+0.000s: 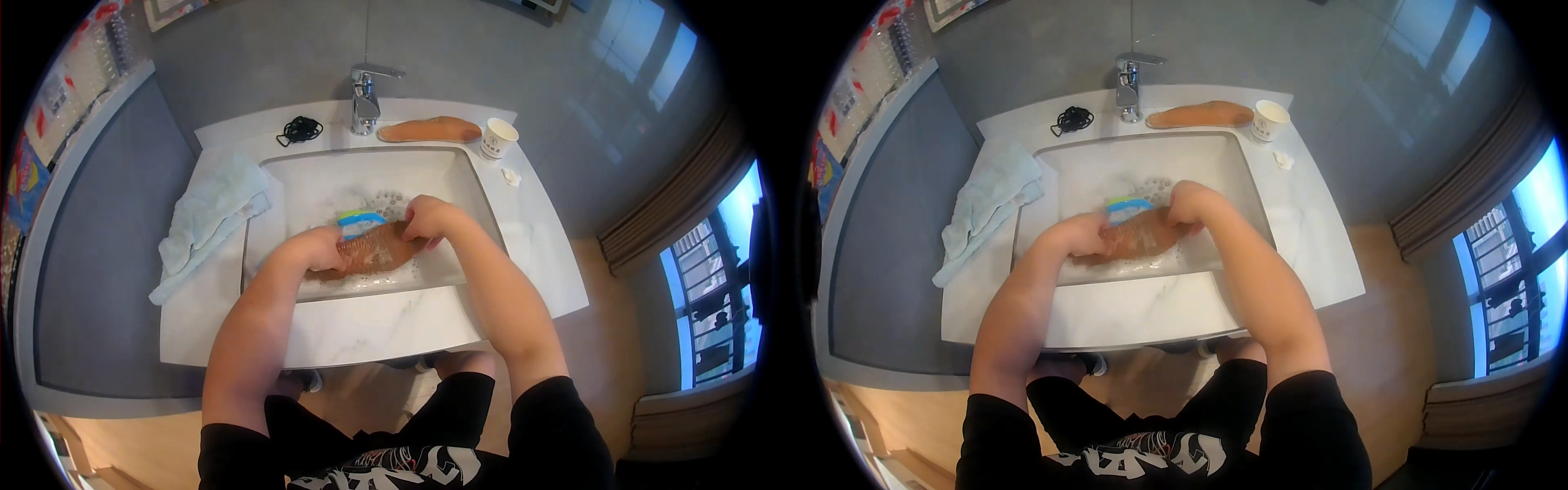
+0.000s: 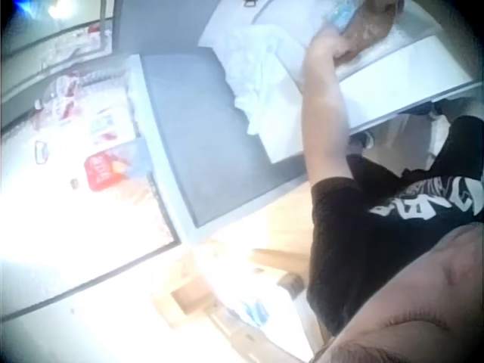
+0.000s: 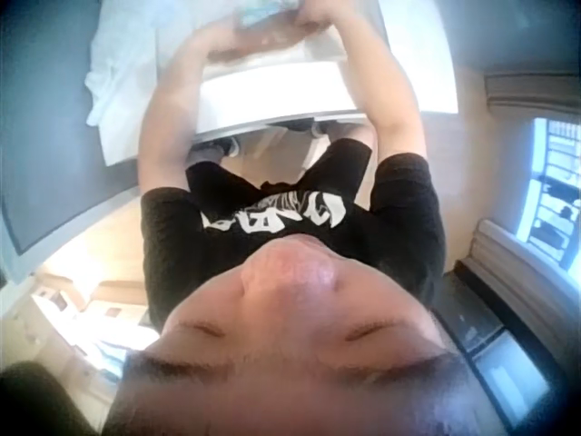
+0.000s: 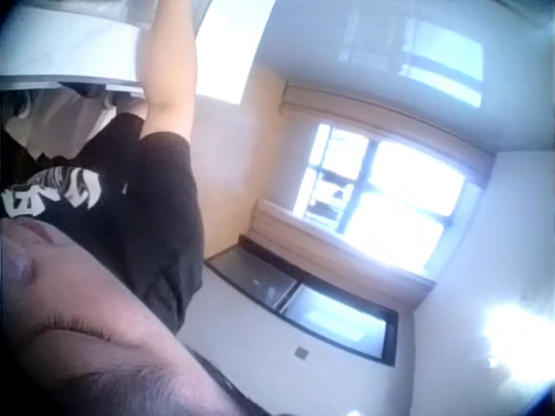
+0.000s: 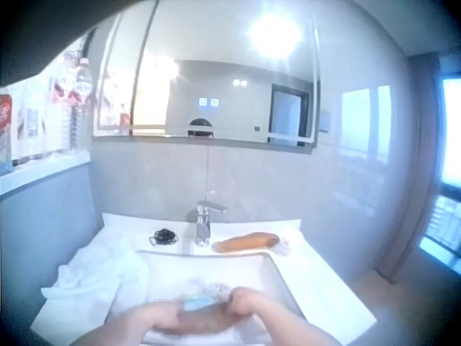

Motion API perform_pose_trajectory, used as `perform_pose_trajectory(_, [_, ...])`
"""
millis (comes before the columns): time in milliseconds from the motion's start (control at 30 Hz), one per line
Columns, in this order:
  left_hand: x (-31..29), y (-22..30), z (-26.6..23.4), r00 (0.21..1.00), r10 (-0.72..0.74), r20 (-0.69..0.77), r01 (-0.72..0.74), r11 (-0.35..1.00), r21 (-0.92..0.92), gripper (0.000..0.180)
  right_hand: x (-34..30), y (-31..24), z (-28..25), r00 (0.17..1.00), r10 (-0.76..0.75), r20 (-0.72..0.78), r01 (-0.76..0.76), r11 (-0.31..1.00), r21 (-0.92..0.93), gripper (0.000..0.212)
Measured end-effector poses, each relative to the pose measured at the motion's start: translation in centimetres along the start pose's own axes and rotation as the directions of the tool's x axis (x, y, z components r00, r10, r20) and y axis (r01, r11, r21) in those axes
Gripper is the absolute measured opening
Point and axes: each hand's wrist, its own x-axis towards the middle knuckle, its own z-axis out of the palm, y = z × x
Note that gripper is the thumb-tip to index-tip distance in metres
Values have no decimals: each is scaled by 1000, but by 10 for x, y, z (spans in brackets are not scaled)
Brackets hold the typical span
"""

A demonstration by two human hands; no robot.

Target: The person washes shoe insoles in a sink, applying soap and scrubbing them with a brush.

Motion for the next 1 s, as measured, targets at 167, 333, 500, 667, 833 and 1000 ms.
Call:
perform_pose_trajectory(167, [-9,21,-11,949,-282,140,225,919,323,58,5,0,8,982,179,64,-157,952,-262,27])
perform_pose_trajectory(333, [-8,22,-11,878,-464,116,413,858,304,64,5,-9,19,982,161,100,-118,931,-345,23])
perform_pose_trajectory(500, [1,5,-8,947,-321,18,296,893,338,51,1,-1,10,972,185,146,-108,901,-421,24])
perform_pose_trajectory(667, [12,-19,-9,969,-240,54,220,945,243,29,-7,-9,-9,981,-121,-152,27,859,-512,46])
perform_pose_trajectory(833, [-3,-14,-6,956,-222,190,288,824,-488,30,-35,-19,-88,992,87,-89,-114,925,-363,39])
perform_pose_trajectory(1000, [-7,5,-16,936,-258,238,347,776,-527,35,-35,-5,-201,890,83,-448,-225,934,-276,48])
